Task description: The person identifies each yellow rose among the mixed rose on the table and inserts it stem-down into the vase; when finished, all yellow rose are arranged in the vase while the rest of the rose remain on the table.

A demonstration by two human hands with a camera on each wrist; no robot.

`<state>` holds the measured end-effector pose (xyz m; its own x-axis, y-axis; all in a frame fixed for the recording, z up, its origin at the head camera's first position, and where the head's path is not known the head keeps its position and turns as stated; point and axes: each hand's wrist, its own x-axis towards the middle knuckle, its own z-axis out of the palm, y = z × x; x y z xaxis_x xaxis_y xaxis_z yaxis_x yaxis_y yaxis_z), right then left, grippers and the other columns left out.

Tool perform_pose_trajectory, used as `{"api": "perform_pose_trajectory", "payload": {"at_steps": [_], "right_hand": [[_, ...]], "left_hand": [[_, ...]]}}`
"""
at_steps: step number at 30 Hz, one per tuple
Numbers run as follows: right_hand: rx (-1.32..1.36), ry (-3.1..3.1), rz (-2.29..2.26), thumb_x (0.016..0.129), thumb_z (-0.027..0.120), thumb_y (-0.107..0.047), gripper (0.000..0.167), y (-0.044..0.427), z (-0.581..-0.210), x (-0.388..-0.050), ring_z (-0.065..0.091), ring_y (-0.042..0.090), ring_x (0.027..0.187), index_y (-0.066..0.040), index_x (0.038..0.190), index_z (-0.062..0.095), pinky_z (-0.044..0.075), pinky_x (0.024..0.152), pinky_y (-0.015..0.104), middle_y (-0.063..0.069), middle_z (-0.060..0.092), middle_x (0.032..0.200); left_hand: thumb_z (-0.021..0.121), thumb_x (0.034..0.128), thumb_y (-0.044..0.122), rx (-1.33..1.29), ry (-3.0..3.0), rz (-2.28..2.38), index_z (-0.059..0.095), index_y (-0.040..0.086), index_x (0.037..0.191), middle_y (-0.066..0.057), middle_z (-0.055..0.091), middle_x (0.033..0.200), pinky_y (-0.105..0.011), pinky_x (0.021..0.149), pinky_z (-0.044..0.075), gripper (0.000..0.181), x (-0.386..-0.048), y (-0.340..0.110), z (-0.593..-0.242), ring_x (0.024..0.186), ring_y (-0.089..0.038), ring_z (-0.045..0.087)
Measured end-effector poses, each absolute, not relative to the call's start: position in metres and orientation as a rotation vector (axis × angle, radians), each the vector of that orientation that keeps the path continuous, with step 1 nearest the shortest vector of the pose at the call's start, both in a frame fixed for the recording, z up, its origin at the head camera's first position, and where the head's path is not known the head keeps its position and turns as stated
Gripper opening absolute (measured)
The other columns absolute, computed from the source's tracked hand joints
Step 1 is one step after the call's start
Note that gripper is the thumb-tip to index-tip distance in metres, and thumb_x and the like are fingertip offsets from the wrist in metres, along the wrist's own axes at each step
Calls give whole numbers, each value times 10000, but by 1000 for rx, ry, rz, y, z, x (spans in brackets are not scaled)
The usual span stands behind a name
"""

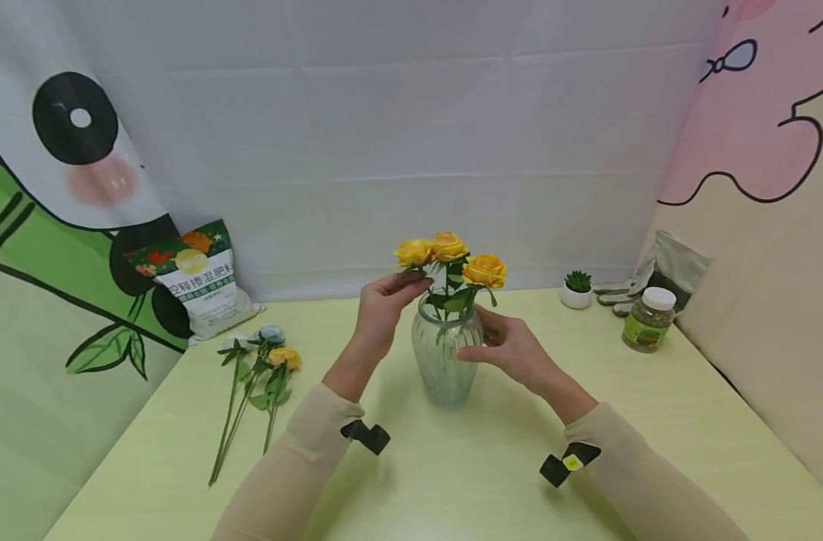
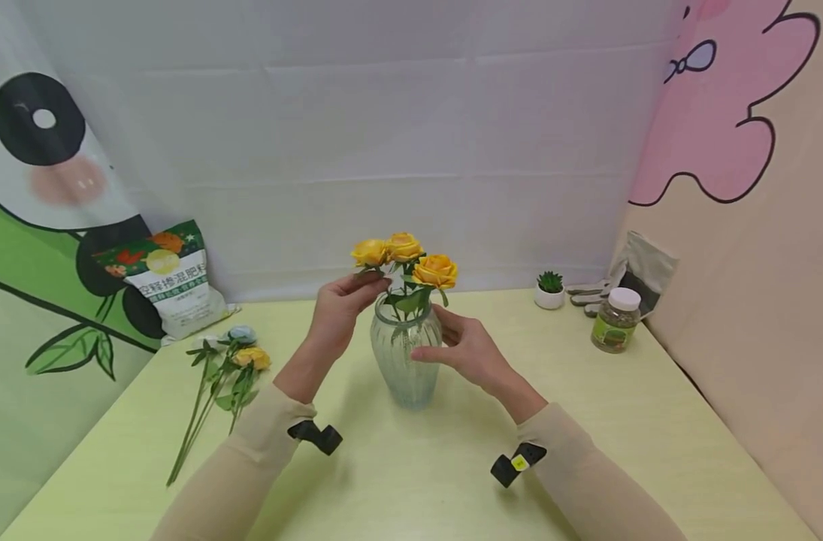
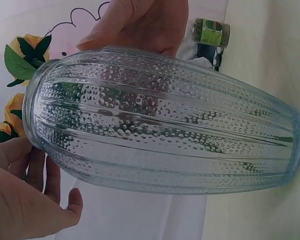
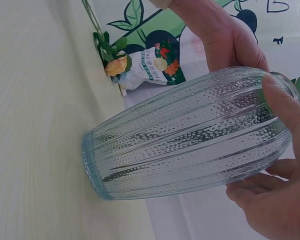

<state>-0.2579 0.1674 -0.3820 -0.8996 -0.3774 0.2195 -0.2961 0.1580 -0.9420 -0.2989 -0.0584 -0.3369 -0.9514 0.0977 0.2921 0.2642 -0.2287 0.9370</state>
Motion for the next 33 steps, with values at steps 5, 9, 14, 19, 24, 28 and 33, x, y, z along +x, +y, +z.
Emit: {"api": "perform_pose_trajectory", "payload": {"at_steps": [5,9,14,19,24,28,33], "right_hand": [[-654,2337,-1877,875,807,-243,875,167,-382,-257,470,300,1361,-50,1565,304,438,1077,434,117,398,1554],[-637,2334,-1871,874,808,-238,881,166,-381,-257,465,306,1365,-43,1566,299,437,1078,436,125,398,1554],[-636,2344,-1860,878,805,-234,873,166,-380,-257,468,304,1363,-51,1567,301,442,1074,434,120,403,1552],[-630,2344,-1860,871,810,-262,911,166,-379,-256,453,310,1373,-31,1570,273,432,1080,438,129,381,1562],[-602,2350,-1844,863,816,-293,947,166,-379,-255,433,321,1386,-11,1569,251,416,1090,446,143,365,1568],[-586,2366,-1829,859,818,-310,953,166,-379,-256,421,322,1395,-13,1569,256,408,1096,450,139,357,1573],[-581,2364,-1834,860,817,-307,950,166,-379,-255,417,320,1397,-13,1568,257,409,1094,456,138,353,1575]], "left_hand": [[705,942,71,-448,-1950,-2304,685,-96,1180,10,757,989,-376,1061,463,291,-298,-58,-336,1134,-194,648],[682,960,79,-440,-1993,-2294,661,-109,1214,-6,758,1013,-438,1072,450,317,-295,-59,-336,1114,-186,657],[676,966,78,-401,-2013,-2305,672,-88,1216,-28,753,1048,-381,1031,487,300,-294,-58,-337,1097,-163,661],[688,960,99,-365,-2043,-2283,706,-53,1184,-52,744,1090,-371,1017,491,271,-294,-55,-334,1088,-160,657],[716,938,107,-291,-2043,-2288,734,-42,1127,-23,748,1037,-393,983,496,241,-293,-53,-333,1031,-150,656],[723,938,119,-240,-2030,-2325,735,-35,1110,-1,735,1019,-409,975,498,231,-292,-55,-335,1012,-147,651],[708,954,131,-237,-2025,-2374,716,-39,1139,4,714,1026,-424,986,495,251,-291,-57,-337,1005,-143,645]]}}
